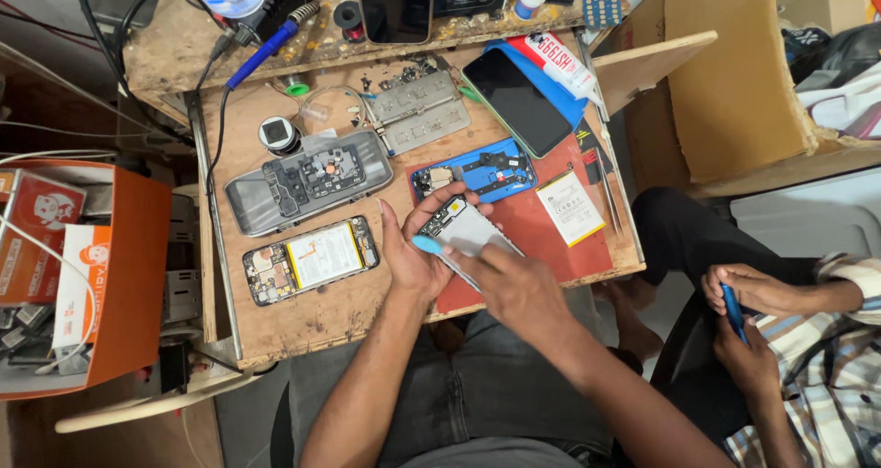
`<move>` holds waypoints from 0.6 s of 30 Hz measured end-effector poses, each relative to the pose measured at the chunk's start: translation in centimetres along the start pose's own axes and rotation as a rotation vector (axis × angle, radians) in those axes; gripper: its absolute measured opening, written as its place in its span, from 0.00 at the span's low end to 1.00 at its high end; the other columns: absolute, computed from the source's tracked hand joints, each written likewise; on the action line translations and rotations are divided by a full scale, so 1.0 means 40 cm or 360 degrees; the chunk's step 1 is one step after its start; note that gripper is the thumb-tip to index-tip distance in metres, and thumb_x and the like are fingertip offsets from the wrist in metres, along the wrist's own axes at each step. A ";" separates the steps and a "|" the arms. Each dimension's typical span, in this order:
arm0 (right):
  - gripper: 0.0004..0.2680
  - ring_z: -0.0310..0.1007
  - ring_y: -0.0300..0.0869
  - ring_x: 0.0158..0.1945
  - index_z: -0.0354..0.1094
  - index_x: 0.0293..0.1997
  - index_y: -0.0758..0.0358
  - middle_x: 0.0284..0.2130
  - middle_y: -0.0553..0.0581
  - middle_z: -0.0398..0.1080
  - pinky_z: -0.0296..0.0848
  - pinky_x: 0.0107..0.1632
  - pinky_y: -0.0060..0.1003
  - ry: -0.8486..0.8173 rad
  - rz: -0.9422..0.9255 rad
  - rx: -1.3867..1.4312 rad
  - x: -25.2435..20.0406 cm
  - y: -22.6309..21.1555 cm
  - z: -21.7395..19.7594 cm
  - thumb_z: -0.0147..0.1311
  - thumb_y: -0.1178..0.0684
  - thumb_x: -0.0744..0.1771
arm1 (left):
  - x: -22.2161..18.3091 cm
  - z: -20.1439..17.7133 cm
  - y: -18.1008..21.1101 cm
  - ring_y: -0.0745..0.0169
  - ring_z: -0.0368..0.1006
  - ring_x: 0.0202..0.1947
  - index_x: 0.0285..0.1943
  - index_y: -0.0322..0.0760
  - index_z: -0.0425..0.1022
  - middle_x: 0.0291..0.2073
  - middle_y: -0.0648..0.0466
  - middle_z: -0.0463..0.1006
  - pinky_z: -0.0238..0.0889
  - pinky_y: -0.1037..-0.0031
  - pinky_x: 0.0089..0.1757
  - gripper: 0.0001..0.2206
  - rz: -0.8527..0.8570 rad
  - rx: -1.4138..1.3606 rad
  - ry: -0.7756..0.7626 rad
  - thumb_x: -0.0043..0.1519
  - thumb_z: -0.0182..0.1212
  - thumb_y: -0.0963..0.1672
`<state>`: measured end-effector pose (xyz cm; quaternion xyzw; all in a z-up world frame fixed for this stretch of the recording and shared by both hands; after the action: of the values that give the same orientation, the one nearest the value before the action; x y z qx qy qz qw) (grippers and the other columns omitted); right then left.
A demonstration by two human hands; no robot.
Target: The person uses a metal tool to pry open a smartphone casing, then wipes the interior with a toothbrush. They apply adhesive along the edge of the phone frame using a tube.
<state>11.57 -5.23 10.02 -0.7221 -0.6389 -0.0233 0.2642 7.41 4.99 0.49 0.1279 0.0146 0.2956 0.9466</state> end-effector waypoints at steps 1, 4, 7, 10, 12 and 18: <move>0.19 0.74 0.47 0.29 0.73 0.60 0.51 0.33 0.54 0.68 0.74 0.32 0.42 -0.0044 -0.0014 -0.0101 0.001 -0.004 0.003 0.56 0.63 0.63 | -0.001 -0.003 -0.001 0.38 0.71 0.60 0.69 0.21 0.66 0.56 0.36 0.74 0.66 0.50 0.60 0.47 -0.0013 0.0013 0.0027 0.68 0.24 0.66; 0.18 0.72 0.45 0.27 0.75 0.59 0.49 0.31 0.53 0.67 0.72 0.29 0.41 0.0013 0.0123 -0.0195 0.002 -0.001 -0.009 0.57 0.62 0.63 | -0.006 -0.013 -0.006 0.38 0.72 0.59 0.68 0.21 0.66 0.55 0.37 0.74 0.66 0.52 0.60 0.49 -0.0031 0.0029 0.0089 0.66 0.23 0.67; 0.18 0.71 0.43 0.27 0.74 0.59 0.46 0.29 0.51 0.63 0.73 0.31 0.40 0.0051 -0.0061 -0.0288 0.007 -0.044 -0.009 0.59 0.60 0.63 | -0.013 -0.012 -0.003 0.38 0.73 0.58 0.67 0.20 0.67 0.54 0.37 0.75 0.66 0.52 0.60 0.49 -0.0010 0.0004 0.0092 0.66 0.23 0.67; 0.18 0.68 0.42 0.26 0.74 0.58 0.48 0.28 0.50 0.61 0.71 0.30 0.39 0.0130 -0.0073 -0.0388 0.011 -0.037 -0.025 0.62 0.58 0.62 | -0.007 -0.003 -0.005 0.37 0.73 0.58 0.67 0.20 0.67 0.53 0.36 0.75 0.67 0.51 0.59 0.49 -0.0035 -0.0007 0.0065 0.66 0.23 0.68; 0.18 0.67 0.41 0.24 0.75 0.58 0.49 0.27 0.49 0.61 0.69 0.28 0.39 0.0143 -0.0034 -0.0425 0.011 -0.021 -0.034 0.63 0.57 0.62 | -0.012 0.000 -0.009 0.37 0.73 0.59 0.67 0.19 0.67 0.54 0.37 0.76 0.67 0.53 0.60 0.50 -0.0057 0.0032 0.0077 0.66 0.23 0.68; 0.19 0.68 0.41 0.30 0.77 0.53 0.46 0.27 0.48 0.62 0.70 0.32 0.38 0.0068 -0.0288 -0.0364 0.019 -0.011 -0.050 0.60 0.58 0.58 | -0.017 0.023 -0.007 0.39 0.75 0.55 0.65 0.19 0.69 0.52 0.36 0.77 0.69 0.56 0.54 0.52 -0.0196 0.0213 0.0129 0.63 0.21 0.68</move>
<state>11.91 -5.35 12.16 -0.6863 -0.6888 -0.1351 0.1905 7.08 4.17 1.27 0.1776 0.0806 0.2401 0.9510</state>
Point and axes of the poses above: each hand's wrist, its own x-axis towards the middle knuckle, its own z-axis out of the palm, y = z × x, the point moved 9 cm from there along x, towards the middle knuckle
